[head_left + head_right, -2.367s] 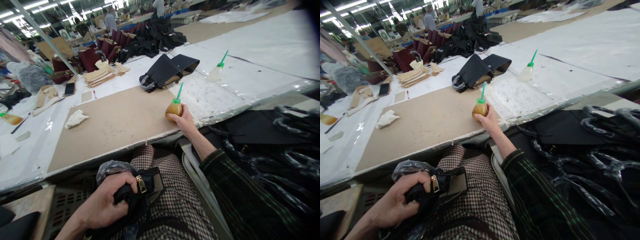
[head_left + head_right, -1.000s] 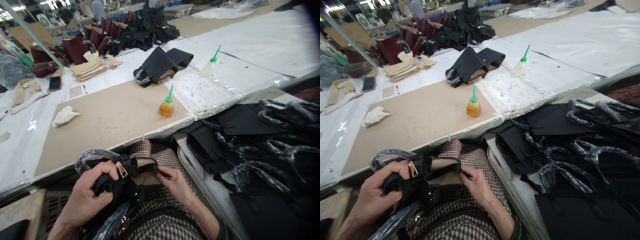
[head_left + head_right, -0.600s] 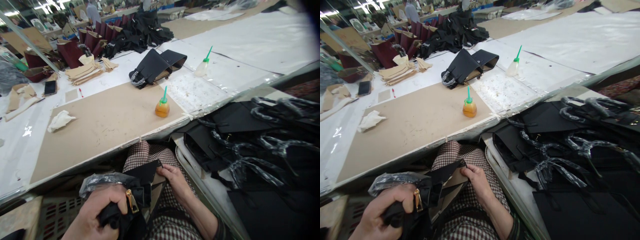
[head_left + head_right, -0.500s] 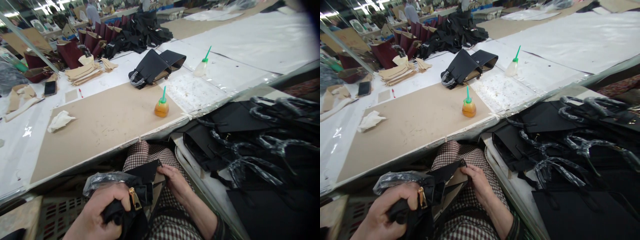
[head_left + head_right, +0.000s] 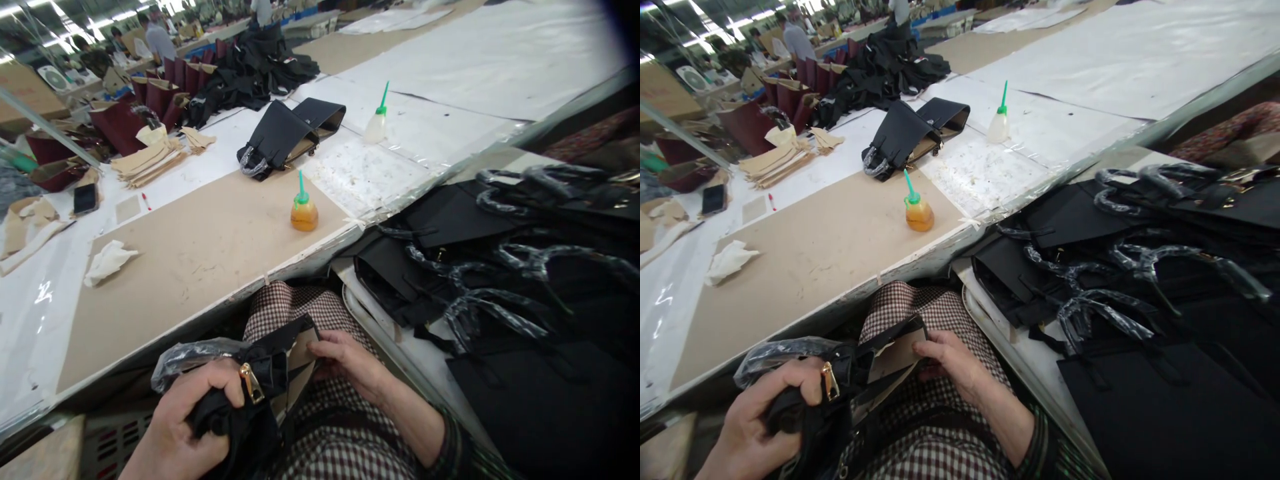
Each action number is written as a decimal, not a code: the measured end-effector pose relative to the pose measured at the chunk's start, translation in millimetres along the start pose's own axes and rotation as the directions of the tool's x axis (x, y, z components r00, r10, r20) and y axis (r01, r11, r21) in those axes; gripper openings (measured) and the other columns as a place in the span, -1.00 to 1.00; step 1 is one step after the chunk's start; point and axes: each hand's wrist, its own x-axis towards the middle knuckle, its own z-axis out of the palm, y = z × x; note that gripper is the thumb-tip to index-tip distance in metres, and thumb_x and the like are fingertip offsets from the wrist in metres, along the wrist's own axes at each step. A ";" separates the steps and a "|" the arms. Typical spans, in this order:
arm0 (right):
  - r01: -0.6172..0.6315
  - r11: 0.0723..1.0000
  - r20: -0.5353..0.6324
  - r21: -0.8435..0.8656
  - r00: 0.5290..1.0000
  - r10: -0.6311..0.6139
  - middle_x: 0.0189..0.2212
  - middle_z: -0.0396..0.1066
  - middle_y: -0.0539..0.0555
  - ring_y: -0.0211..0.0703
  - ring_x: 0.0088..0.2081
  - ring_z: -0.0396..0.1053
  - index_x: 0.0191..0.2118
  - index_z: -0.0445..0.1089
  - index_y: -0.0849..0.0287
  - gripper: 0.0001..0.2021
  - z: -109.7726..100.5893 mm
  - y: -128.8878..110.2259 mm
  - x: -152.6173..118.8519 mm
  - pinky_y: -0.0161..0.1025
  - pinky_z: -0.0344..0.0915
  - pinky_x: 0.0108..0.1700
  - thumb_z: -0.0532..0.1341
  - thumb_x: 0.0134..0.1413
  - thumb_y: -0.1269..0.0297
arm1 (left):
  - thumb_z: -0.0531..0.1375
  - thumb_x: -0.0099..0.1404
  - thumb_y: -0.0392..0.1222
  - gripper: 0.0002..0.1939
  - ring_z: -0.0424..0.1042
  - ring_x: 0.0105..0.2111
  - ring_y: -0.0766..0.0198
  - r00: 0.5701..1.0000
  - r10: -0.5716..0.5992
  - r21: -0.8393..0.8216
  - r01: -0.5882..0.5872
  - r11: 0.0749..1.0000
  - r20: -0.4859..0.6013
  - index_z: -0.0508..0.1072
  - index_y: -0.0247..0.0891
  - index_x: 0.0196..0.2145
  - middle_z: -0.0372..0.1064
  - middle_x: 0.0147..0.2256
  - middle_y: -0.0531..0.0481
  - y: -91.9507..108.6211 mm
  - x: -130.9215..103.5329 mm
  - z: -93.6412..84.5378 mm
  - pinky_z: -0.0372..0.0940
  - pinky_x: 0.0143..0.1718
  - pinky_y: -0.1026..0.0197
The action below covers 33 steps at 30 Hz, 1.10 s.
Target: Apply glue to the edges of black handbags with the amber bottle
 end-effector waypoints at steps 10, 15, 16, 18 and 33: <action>0.297 0.898 -0.331 -0.325 0.853 -0.403 -0.18 0.60 0.19 -0.05 -0.24 0.51 -0.12 0.49 0.16 -0.60 -45.0 -44.6 -6.7 -0.20 0.38 -0.35 0.24 0.20 -0.11 | 0.12 0.01 -0.51 -0.66 0.41 -0.33 0.30 1.000 -0.013 0.057 0.012 0.998 0.018 0.41 -0.17 -0.28 0.40 -0.33 0.09 3.5 8.9 -3.9 0.30 -0.25 0.33; 0.449 0.630 -0.347 -0.633 0.564 -0.750 0.02 0.50 0.24 0.04 -0.02 0.48 0.04 0.34 0.12 -0.51 -74.4 -115.4 31.0 -0.04 0.44 -0.03 0.29 0.13 -0.10 | 0.13 0.04 -0.46 -0.73 0.43 -0.31 0.27 0.997 -0.071 0.012 0.071 0.997 0.035 0.42 -0.20 -0.30 0.43 -0.32 0.05 5.1 20.3 -5.6 0.32 -0.23 0.32; 0.445 0.577 -0.305 -0.685 0.543 -0.782 0.11 0.45 0.27 0.10 0.06 0.45 0.08 0.33 0.13 -0.44 -77.0 -128.4 45.1 0.01 0.42 0.06 0.34 0.06 -0.09 | 0.13 0.04 -0.45 -0.74 0.43 -0.30 0.27 0.996 -0.085 0.003 0.085 0.996 0.041 0.42 -0.21 -0.30 0.44 -0.32 0.04 6.0 23.5 -6.1 0.32 -0.22 0.31; 0.429 0.480 -0.221 -0.765 0.526 -0.821 0.28 0.29 0.35 0.22 0.22 0.34 0.17 0.29 0.18 -0.25 -79.3 -151.0 74.3 0.10 0.31 0.23 0.42 -0.10 -0.07 | 0.12 0.01 -0.45 -0.71 0.45 -0.28 0.25 0.993 -0.108 -0.010 0.109 0.994 0.044 0.44 -0.22 -0.29 0.47 -0.29 0.03 9.2 29.3 -7.3 0.34 -0.20 0.30; 0.617 0.485 -0.031 -0.619 0.598 -0.801 0.11 0.50 0.29 0.26 0.04 0.53 0.15 0.33 -0.11 -0.57 -48.3 -183.3 114.7 0.06 0.49 -0.08 0.11 0.27 -0.11 | 0.29 -0.08 -0.37 -0.66 0.54 -0.30 0.17 0.998 -0.052 -0.265 0.040 0.963 -0.038 0.56 -0.33 -0.26 0.59 -0.24 -0.09 -9.3 34.1 -7.3 0.39 -0.26 0.26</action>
